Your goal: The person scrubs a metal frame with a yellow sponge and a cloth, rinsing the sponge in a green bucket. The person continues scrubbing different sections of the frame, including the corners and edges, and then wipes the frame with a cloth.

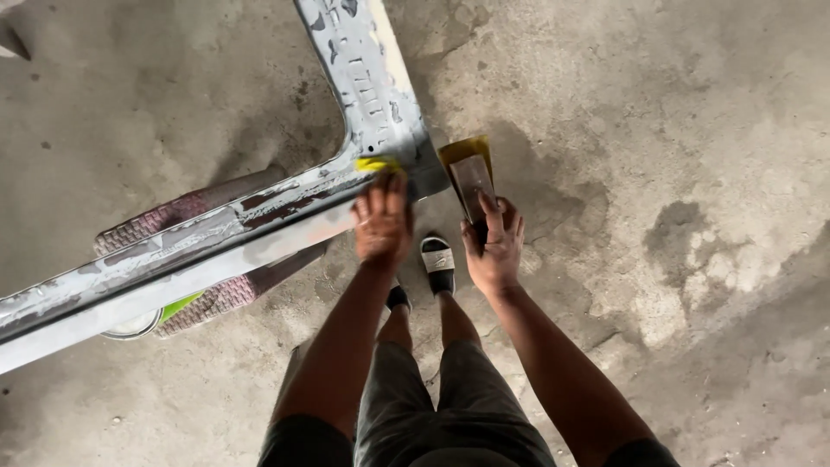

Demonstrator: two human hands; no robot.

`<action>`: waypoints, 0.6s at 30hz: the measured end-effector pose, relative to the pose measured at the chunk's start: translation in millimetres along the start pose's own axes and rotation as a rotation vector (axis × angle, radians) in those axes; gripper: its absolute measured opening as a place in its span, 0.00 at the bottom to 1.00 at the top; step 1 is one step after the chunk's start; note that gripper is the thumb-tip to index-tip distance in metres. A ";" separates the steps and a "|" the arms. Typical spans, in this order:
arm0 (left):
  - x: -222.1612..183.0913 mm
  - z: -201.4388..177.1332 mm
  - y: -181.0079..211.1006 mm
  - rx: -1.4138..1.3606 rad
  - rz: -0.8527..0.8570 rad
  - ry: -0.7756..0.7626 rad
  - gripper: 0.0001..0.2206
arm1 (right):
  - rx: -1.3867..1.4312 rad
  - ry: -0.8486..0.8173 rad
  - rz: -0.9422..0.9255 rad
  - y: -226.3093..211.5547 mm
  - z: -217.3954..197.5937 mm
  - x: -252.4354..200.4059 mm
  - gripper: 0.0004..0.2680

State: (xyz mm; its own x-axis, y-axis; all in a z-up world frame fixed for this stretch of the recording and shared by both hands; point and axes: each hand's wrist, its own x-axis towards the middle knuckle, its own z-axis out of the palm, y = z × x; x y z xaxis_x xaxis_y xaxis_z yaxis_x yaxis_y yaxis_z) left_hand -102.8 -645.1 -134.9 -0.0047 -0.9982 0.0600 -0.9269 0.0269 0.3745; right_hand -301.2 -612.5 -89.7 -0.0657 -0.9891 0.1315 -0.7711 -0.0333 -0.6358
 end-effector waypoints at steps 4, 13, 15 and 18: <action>28.1 10.7 39.6 0.033 0.149 -0.063 0.32 | 0.000 0.035 -0.046 -2.9 -1.5 3.1 0.25; -9.7 -35.8 -70.5 0.133 -0.112 -0.673 0.27 | 0.062 -0.033 0.007 -10.0 32.0 4.2 0.25; -55.3 -13.5 -144.9 0.368 -0.052 -0.321 0.28 | 0.017 -0.037 0.049 -8.8 41.8 2.2 0.26; -94.7 -35.9 -191.1 0.479 -0.222 -0.118 0.25 | -0.048 -0.045 0.046 -21.1 56.9 -2.1 0.26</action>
State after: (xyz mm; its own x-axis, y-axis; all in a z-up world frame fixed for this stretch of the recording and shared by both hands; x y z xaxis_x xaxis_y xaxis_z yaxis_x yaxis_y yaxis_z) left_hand 88.2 -553.7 -178.9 0.1944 -0.9771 -0.0871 -0.9776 -0.1856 -0.0993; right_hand -248.7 -617.8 -119.9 -0.0738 -0.9949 0.0684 -0.7978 0.0178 -0.6027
